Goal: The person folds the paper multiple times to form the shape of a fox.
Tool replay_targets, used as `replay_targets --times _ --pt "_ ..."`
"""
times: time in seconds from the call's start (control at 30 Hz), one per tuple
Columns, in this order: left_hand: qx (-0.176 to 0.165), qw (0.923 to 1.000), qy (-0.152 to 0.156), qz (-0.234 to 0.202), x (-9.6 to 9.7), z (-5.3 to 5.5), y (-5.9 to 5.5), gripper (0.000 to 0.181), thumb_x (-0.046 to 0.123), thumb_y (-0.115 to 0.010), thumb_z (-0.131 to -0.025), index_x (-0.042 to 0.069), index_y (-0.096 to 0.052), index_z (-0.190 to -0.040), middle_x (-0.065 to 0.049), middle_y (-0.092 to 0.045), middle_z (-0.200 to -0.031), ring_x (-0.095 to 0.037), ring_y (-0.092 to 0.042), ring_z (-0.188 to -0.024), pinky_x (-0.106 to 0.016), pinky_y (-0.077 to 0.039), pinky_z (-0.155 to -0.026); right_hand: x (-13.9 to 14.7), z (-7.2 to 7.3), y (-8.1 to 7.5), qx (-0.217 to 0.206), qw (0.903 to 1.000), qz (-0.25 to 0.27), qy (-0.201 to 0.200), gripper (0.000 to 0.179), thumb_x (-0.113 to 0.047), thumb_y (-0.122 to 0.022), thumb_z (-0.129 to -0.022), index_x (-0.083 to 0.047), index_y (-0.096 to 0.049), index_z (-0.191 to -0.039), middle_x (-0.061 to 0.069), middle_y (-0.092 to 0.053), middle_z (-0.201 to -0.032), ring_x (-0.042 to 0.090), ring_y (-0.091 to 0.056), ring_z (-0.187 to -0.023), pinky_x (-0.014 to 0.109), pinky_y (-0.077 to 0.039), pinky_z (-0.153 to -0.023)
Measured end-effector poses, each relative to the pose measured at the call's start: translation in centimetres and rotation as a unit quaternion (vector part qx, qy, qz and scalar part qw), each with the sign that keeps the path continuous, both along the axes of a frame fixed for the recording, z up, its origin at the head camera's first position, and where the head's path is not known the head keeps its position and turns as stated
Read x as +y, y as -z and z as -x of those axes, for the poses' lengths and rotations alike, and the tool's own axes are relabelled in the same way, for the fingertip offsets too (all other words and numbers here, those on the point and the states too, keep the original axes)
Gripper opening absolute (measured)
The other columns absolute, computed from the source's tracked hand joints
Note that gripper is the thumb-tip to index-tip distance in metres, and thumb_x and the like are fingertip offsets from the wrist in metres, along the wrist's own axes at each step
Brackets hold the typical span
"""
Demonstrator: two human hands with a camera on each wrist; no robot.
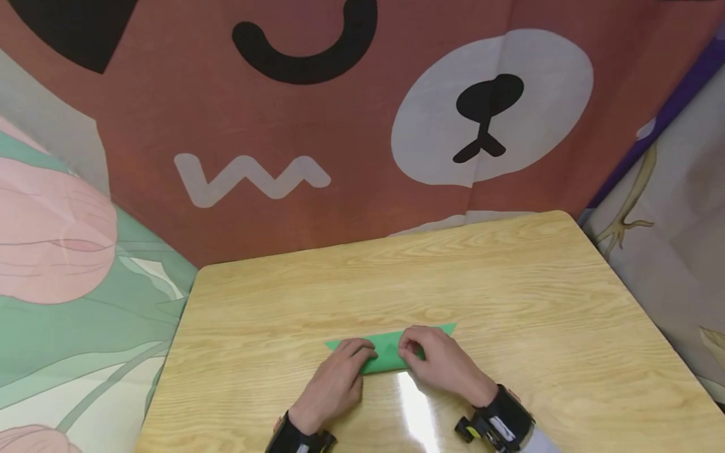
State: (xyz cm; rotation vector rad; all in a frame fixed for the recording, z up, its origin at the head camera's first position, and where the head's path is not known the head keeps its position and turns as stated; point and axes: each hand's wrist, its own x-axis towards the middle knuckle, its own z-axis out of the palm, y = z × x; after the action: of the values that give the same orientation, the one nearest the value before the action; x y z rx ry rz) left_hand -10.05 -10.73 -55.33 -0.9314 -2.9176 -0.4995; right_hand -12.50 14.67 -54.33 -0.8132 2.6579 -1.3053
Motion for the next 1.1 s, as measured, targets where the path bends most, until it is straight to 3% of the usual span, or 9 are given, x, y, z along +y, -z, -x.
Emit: replay_targets --times 0.23,0.7,0.83,0.97,1.1 --pt "-0.004 1.0 0.007 0.004 -0.2 0.1 -0.2 0.036 -0.005 -0.061 -0.09 0.009 -0.072 -0.122 0.001 -0.065 -0.133 -0.017 -0.058 -0.131 -0.031 -0.053 -0.109 -1.1 1.2 0.2 -0.025 0.9976 -0.054 0.034 0.016 -0.011 -0.067 -0.1 -0.021 -0.065 -0.087 -0.015 -0.05 -0.076 0.001 -0.047 -0.069 0.02 -0.04 -0.065" --pt "0.011 0.9997 0.014 -0.017 -0.5 0.2 -0.3 0.03 -0.004 -0.06 -0.093 0.006 -0.075 -0.118 -0.001 -0.066 -0.128 -0.018 -0.061 -0.125 -0.029 -0.057 -0.102 -2.7 2.4 0.6 -0.051 0.9859 -0.135 0.085 0.024 -0.012 -0.067 -0.095 -0.025 -0.064 -0.075 -0.011 -0.05 -0.068 0.004 -0.045 -0.061 0.02 -0.037 -0.057" --pt "0.015 0.9998 0.009 -0.013 -0.5 0.2 -0.4 0.028 0.001 -0.06 -0.093 0.008 -0.075 -0.115 -0.001 -0.065 -0.128 -0.018 -0.061 -0.125 -0.029 -0.059 -0.099 -2.4 2.4 0.6 -0.028 0.99 -0.126 0.056 0.021 -0.013 -0.067 -0.098 -0.025 -0.065 -0.08 -0.013 -0.053 -0.073 0.004 -0.048 -0.066 0.021 -0.041 -0.061" --pt "0.014 0.9998 0.009 -0.009 -0.4 0.4 -0.5 0.027 0.003 -0.062 -0.092 0.01 -0.076 -0.114 -0.001 -0.066 -0.128 -0.019 -0.061 -0.125 -0.03 -0.059 -0.098 -1.5 1.4 0.6 0.018 0.994 -0.107 0.005 0.012 -0.025 -0.079 -0.093 -0.025 -0.067 -0.092 -0.013 -0.057 -0.087 0.004 -0.052 -0.08 0.024 -0.046 -0.072" --pt "0.013 0.9999 0.009 -0.006 -0.4 0.5 -0.4 0.027 0.002 -0.061 -0.091 0.01 -0.075 -0.113 0.0 -0.066 -0.126 -0.019 -0.062 -0.123 -0.029 -0.06 -0.096 -1.0 -0.5 0.9 0.067 0.9872 -0.136 -0.049 0.042 -0.048 -0.091 -0.078 -0.025 -0.068 -0.104 -0.013 -0.056 -0.101 0.004 -0.047 -0.09 0.026 -0.048 -0.079"
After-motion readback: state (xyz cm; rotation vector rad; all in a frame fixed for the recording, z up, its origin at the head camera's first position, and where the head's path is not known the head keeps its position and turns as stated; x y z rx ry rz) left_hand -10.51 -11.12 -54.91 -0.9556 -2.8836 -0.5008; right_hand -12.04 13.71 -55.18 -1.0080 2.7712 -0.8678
